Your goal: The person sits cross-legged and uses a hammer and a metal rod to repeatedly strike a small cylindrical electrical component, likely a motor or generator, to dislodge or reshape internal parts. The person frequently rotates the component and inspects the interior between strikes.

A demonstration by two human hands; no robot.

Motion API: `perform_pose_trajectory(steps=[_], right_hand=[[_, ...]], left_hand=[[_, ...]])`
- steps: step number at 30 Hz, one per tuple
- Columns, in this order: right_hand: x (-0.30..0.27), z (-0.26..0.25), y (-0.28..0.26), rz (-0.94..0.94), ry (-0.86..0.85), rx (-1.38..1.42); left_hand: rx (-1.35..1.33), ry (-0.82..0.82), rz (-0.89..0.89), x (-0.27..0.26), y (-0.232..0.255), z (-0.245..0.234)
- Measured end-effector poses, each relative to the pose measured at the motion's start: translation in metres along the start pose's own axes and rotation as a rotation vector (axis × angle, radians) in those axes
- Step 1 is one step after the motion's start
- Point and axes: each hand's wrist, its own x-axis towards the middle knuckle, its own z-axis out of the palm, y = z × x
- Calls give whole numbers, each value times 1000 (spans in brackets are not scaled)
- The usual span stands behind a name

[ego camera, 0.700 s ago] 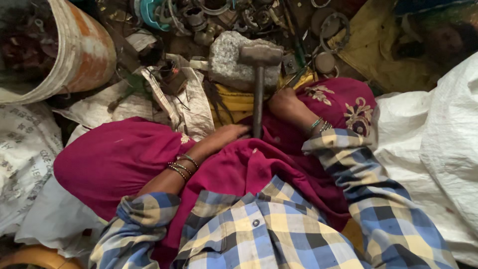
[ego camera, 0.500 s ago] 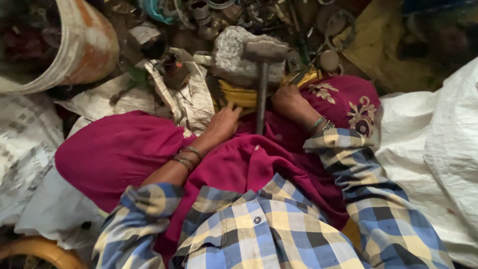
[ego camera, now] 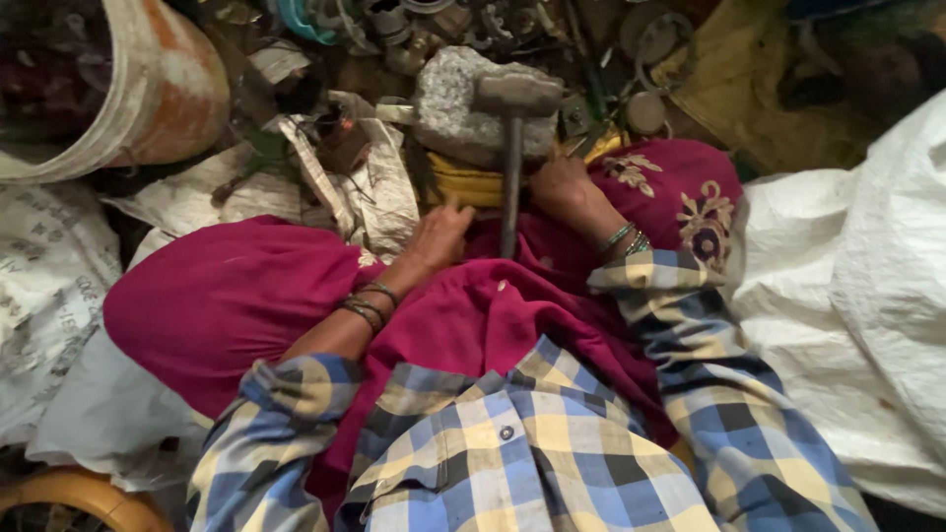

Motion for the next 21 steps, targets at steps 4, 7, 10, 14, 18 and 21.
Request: perform_pose_trajectory(steps=[4,7,10,14,18,21], right_hand=[[-2,-16,9,113,-13,182],[-9,-30,4,96,12,269],[-14,-47,3,55,-33,285],[-15,-62,3,67,-117,365],[-13,-61,7,50,-122,315],[-15,-53,10,27,-103,346]], left_hand=[[-18,-52,0,-2,-4,-11],[19,-223,26,-6,0,-20],[100,-272,37,-19,11,-38],[233,-276,-161,-56,16,-104],[389,531,-202,-144,8,-200],[87,978,-484,-209,13,-240]])
